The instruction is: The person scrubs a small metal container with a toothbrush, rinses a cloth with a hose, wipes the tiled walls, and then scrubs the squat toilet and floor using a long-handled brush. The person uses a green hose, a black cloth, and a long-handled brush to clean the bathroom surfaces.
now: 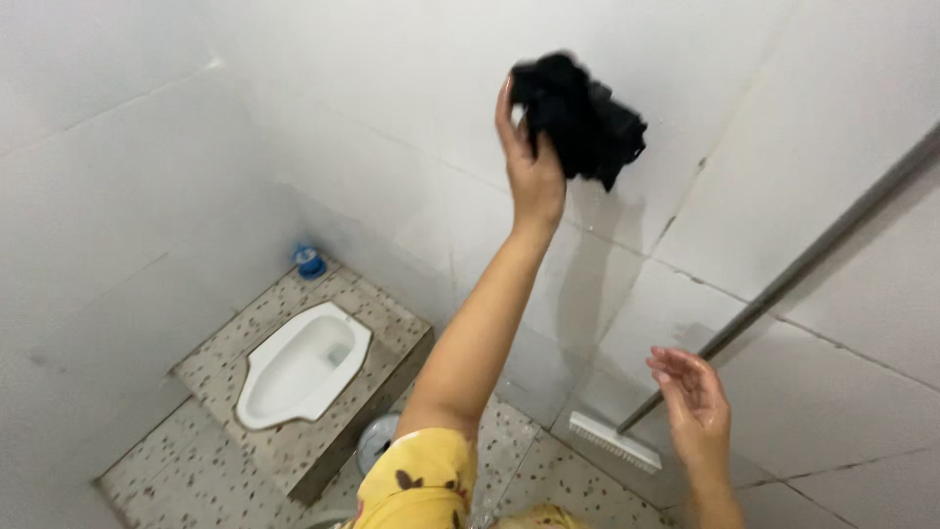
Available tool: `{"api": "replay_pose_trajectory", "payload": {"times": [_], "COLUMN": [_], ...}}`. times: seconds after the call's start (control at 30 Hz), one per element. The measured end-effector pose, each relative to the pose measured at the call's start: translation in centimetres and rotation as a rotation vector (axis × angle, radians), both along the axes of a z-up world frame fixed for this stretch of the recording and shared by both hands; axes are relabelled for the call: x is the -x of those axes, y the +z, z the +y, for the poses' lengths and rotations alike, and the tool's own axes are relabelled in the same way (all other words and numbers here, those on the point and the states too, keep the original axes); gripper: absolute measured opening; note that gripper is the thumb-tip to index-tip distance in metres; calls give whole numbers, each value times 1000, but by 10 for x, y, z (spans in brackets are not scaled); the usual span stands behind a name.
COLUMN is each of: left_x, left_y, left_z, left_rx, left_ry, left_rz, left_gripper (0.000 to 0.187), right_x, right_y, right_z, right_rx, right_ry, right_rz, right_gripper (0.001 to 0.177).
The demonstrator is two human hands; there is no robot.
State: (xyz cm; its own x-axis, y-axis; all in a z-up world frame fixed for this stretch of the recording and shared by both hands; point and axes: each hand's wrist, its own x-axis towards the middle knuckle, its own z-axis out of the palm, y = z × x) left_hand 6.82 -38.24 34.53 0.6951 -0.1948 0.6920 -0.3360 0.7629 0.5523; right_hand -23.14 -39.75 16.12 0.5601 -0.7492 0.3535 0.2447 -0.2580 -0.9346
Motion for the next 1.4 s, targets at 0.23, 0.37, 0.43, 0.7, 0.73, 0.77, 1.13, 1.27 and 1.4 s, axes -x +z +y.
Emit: {"api": "replay_pose_trajectory", "payload": {"times": [0.23,0.37,0.43,0.7,0.73,0.77,1.13,1.27,1.4], "left_x": [97,126,128,58,40,29,1,24,65], "left_y": [-21,-196,-280,-327,-311,-297,-362,-417,-427], "left_z": [-166,-173,-150,-154,-153,-143,168,281,344], "left_rx": [-504,-482,-803,-792,-767,-772,-312,-287,-233], "left_ry": [906,856,657,643,670,648,44,252,318], "left_rz": [-575,-738,-635,729,842,942,1115,1473,1491], "left_gripper": [93,84,87,76,74,65,39,36,36], "right_x": [73,98,107,106,107,108,48,30,10], "right_y": [-73,-110,-119,-108,-105,-98,-69,-78,-81], "right_z": [-37,-64,-63,-40,-34,-23,26,28,43], "right_rx": [-99,-151,-150,-280,-273,-215,-140,-99,43], "right_ry": [-215,-255,-285,-316,-311,-311,-155,-111,15], "right_rz": [-5,-5,9,241,311,314,342,433,432], "right_gripper": [23,19,18,19,20,19,12,12,12]}}
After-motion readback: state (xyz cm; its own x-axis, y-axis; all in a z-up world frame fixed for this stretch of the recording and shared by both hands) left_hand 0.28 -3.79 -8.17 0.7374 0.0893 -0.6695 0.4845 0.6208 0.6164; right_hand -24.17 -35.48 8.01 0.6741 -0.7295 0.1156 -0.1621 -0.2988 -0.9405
